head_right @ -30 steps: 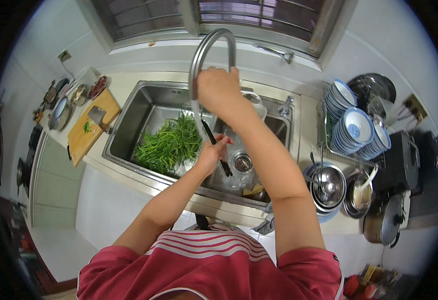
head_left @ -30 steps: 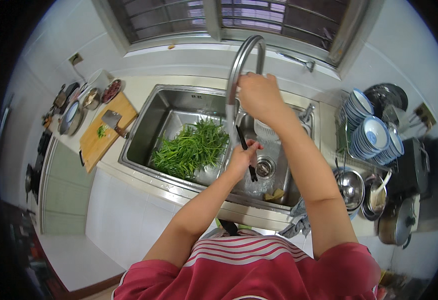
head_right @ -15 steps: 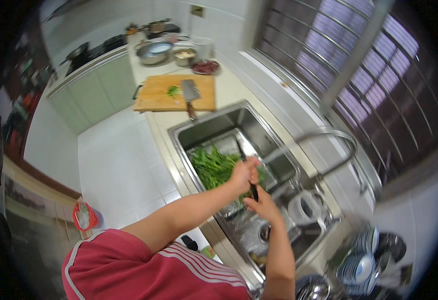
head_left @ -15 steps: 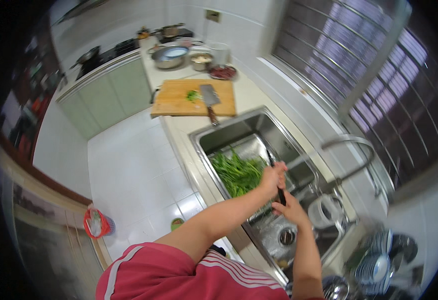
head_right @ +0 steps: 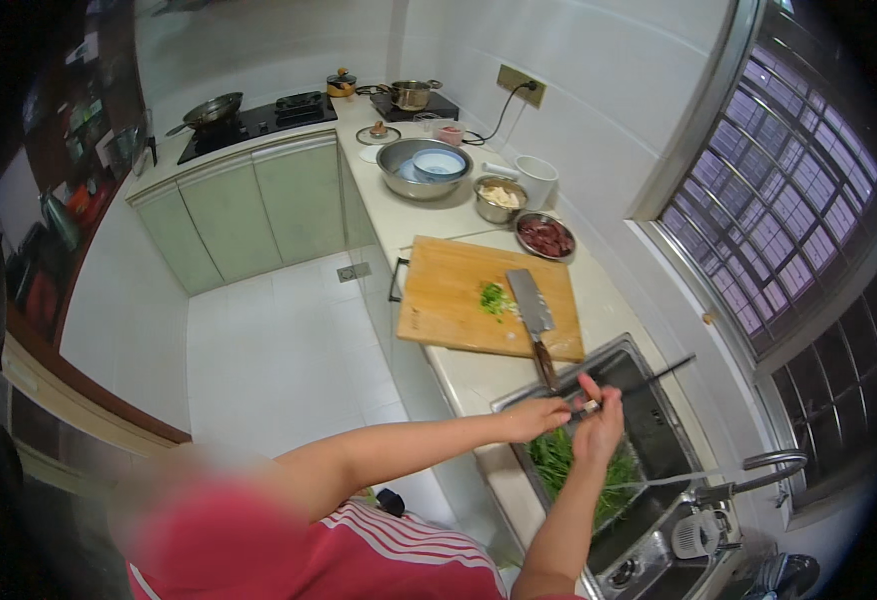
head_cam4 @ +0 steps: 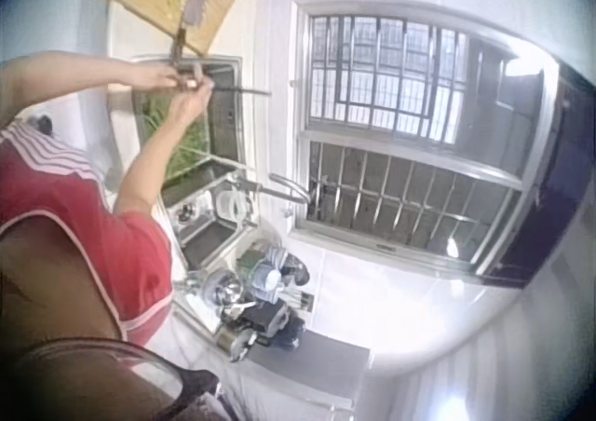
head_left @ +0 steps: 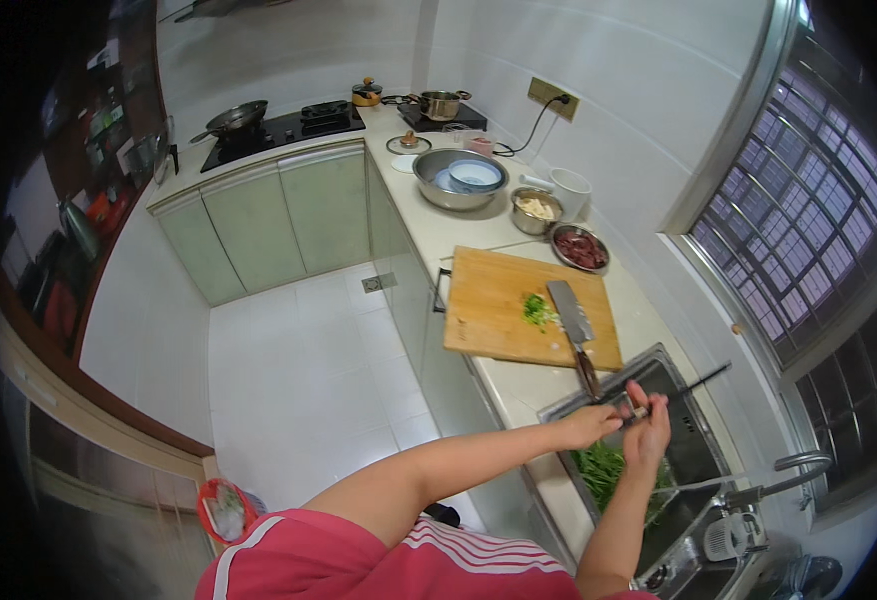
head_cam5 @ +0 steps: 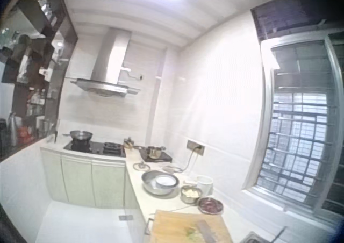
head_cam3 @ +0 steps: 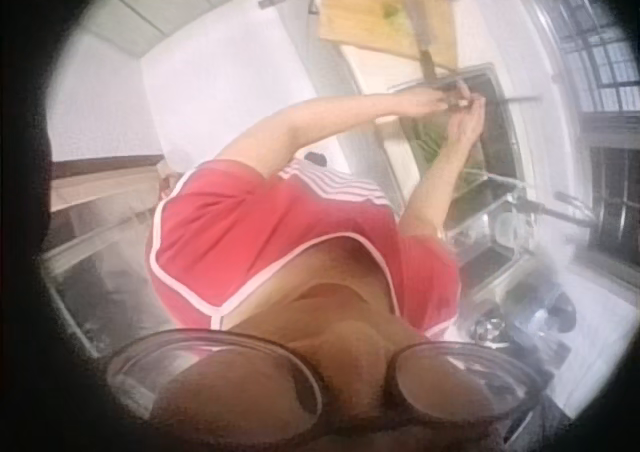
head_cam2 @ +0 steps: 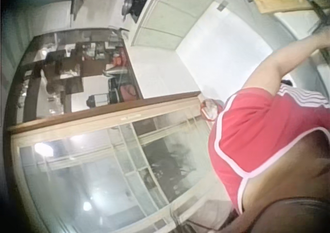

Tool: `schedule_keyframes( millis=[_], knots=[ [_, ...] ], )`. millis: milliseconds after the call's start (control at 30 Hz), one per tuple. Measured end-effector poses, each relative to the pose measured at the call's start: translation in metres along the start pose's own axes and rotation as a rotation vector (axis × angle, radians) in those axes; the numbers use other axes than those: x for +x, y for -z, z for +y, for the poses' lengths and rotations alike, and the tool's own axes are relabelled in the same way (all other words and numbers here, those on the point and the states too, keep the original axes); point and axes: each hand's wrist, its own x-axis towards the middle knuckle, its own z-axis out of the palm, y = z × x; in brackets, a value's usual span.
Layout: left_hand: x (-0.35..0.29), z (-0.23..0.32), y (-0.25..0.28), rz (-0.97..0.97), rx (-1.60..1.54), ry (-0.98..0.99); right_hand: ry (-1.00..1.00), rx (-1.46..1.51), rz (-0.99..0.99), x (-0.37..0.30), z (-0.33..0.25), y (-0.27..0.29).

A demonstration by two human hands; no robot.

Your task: The person chops green onions on a cutting board, washes vegetables in the sink, fills a pot with water, and transfers cooked meat from a pan into a bowl using a ladle. The person also handles chopsticks and a pot lid during the process.

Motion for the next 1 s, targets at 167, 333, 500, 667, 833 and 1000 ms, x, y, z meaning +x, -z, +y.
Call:
schedule_keyframes(
  millis=[167, 333, 500, 667, 833, 1000],
  knots=[
    [-0.006, 0.010, 0.141, 0.112, -0.070, 0.212, -0.072, -0.160, -0.087, 0.046, 0.081, -0.152],
    [0.009, -0.028, 0.250, 0.293, -0.069, 0.135, -0.137, -0.221, -0.268, 0.109, 0.145, -0.239],
    [0.028, -0.068, 0.371, 0.532, -0.233, 0.299, -0.249, -0.081, -0.145, 0.198, 0.227, -0.297],
    [0.055, -0.135, 0.539, 0.861, 0.170, 0.389, -0.386, 0.257, 0.064, 0.303, 0.300, -0.341],
    [0.074, -0.178, 0.638, 0.614, 0.737, 0.603, -0.397, -0.302, 0.136, 0.370, 0.325, -0.347],
    [0.098, -0.166, 0.695, 0.265, 1.068, 0.697, -0.204, -1.399, -0.112, 0.425, 0.310, -0.326]
  ],
)
